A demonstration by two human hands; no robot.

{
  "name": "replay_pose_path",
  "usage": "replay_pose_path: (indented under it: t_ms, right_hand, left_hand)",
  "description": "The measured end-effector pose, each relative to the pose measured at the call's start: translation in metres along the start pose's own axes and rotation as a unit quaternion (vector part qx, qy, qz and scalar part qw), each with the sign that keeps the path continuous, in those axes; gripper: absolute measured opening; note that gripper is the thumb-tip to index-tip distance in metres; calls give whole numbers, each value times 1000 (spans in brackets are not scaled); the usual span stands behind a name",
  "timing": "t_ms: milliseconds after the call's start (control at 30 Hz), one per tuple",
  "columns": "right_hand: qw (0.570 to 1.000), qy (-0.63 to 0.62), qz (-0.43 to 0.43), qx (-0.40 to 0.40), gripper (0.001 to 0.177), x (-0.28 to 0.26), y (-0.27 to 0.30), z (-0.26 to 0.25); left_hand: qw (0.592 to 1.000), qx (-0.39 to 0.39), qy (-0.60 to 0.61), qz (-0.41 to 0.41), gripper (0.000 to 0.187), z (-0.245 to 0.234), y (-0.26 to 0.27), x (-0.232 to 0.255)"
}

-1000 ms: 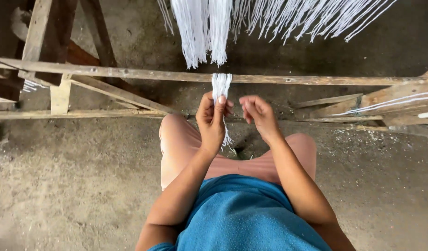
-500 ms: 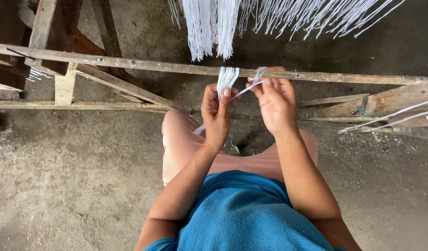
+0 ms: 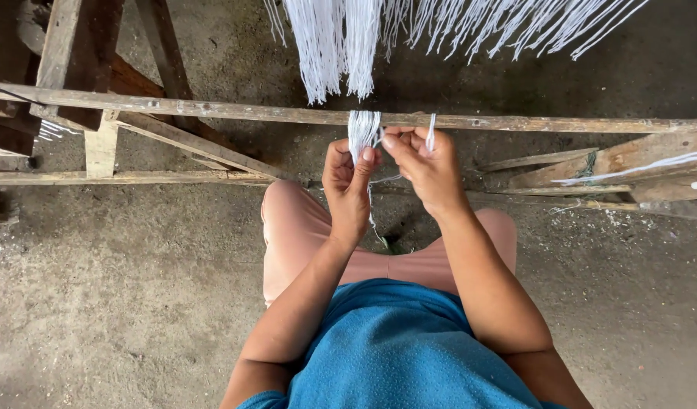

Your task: Preparing a weaving loom by arranging wooden sticks and looping white threads around the frame components.

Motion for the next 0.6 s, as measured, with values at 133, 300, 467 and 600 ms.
replay_pose_path:
  t_ms: [133,300,467,600]
  right_hand:
    - [998,-34,7,-44,11,-8,-1,-8]
    - [994,-74,26,-70,6,-42,13,3]
    - [998,-46,5,-47,6,-30,5,-16]
    - [996,1,39,-84,23,-35,16,-8]
  left_hand:
    - [1000,7,21,-5,13,7,-7,15]
    - [998,22,66,-9,15,14,-12,25]
    - [997,14,69,-19,16,0,-7,3]
    - [996,-11,84,-41,17,7,-7,10]
Point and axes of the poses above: each hand's wrist, its own y-axis away from the middle knuckle, its own z-axis out of the palm, x = y × z, the point moved 3 cm from there along -y, towards the middle knuckle, and after that the axes turned 14 degrees about z, right-handed, at the moved point
